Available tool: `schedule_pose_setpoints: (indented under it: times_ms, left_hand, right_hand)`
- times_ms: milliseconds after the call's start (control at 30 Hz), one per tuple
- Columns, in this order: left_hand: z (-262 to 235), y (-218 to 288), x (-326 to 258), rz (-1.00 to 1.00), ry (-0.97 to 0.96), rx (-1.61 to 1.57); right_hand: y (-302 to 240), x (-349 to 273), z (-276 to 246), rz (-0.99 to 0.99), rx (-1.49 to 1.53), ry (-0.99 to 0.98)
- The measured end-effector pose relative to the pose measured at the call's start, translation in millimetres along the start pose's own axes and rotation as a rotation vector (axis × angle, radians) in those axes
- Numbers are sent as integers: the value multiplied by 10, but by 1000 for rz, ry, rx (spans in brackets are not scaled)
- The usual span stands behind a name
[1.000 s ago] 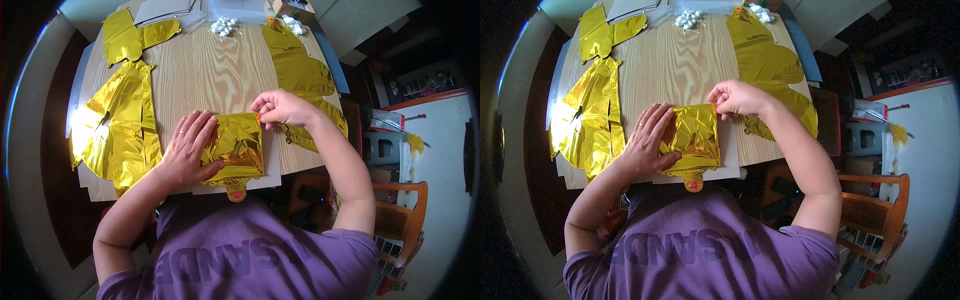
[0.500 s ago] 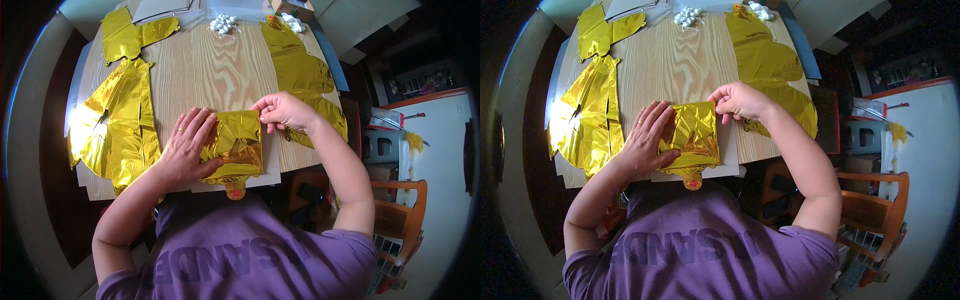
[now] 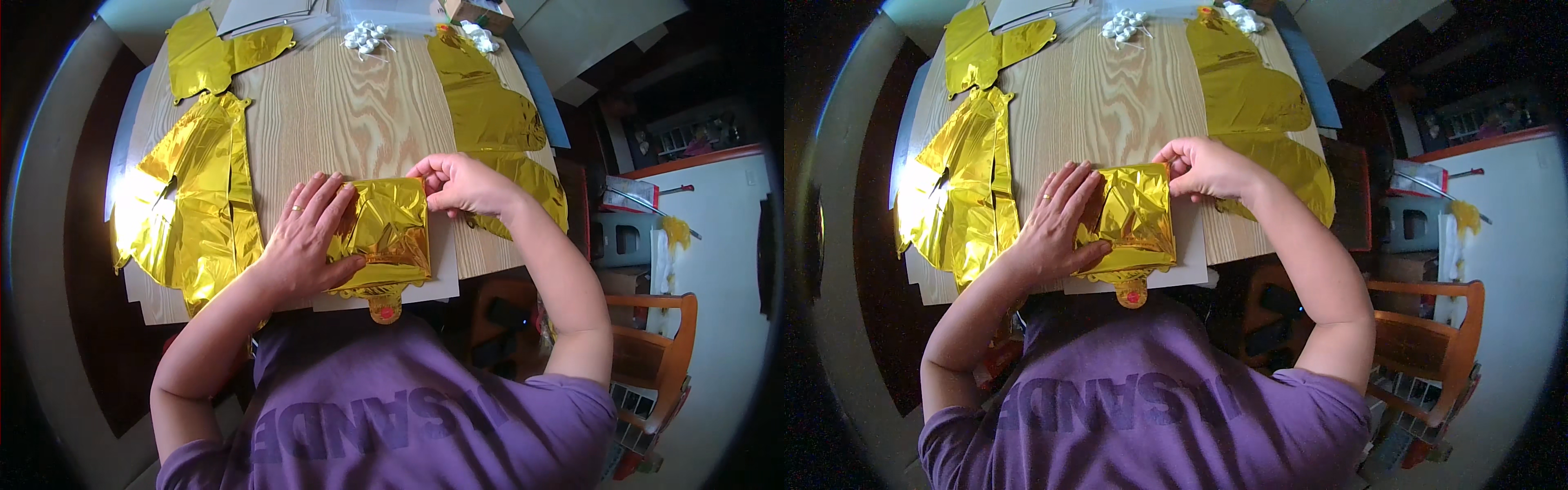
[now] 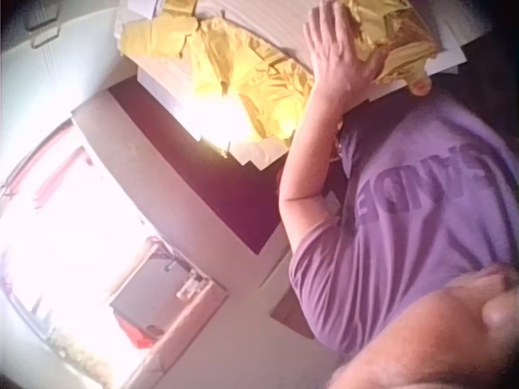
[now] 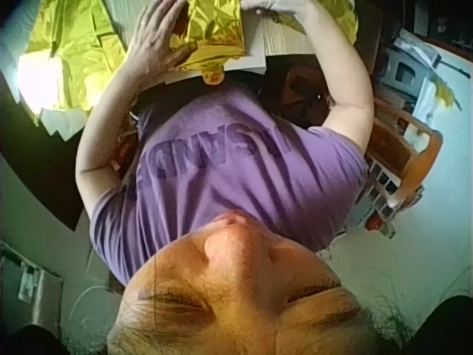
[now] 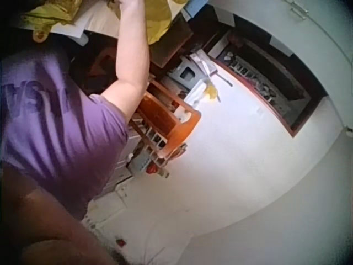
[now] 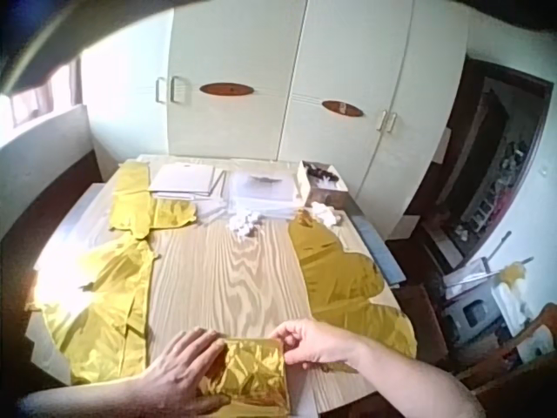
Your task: The recorder is folding and packaging gold foil decorative items into plastic sleeves with cardboard backing.
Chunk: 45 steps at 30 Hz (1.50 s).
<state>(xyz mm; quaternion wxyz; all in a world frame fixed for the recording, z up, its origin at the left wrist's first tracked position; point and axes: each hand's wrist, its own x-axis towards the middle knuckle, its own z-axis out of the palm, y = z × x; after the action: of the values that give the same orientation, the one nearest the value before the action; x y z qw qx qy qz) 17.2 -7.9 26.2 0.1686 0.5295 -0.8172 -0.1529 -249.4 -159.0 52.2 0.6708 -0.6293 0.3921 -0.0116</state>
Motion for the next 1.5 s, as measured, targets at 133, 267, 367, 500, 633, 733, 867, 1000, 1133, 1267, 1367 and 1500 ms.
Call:
schedule_pose_setpoints:
  times_ms: [133,267,367,500,633,733,867,1000,1133,1267,1367,1500]
  left_hand:
    - [-8,6,5,-5,-7,0]
    - [-32,26,4,-27,-57,7]
    - [-38,39,1,-34,-72,17]
    - [-39,54,4,-33,-80,27]
    - [-40,54,5,-26,-85,33]
    - [-17,43,-2,-12,-86,15]
    - [-3,68,-11,10,-81,22]
    - [26,55,-28,56,-66,19]
    - [77,16,-66,103,-74,39]
    - [99,6,-104,120,-66,78]
    - [86,-8,-122,105,-58,104]
    - [65,25,-171,68,-42,149]
  right_hand:
    - [101,57,30,-33,-22,94]
    - [109,38,58,-39,-13,133]
    - [52,24,91,27,-84,176]
    - [12,3,106,73,-135,191]
    - [-15,-36,95,100,-145,182]
    - [10,-57,84,133,-109,174]
    - [64,-82,78,199,-112,168]
    - [43,-172,48,212,-121,148]
    - [83,-241,11,258,-125,107]
    - [87,-246,38,272,-128,100]
    - [49,-192,65,266,-177,146]
    - [-43,-126,141,260,-229,212]
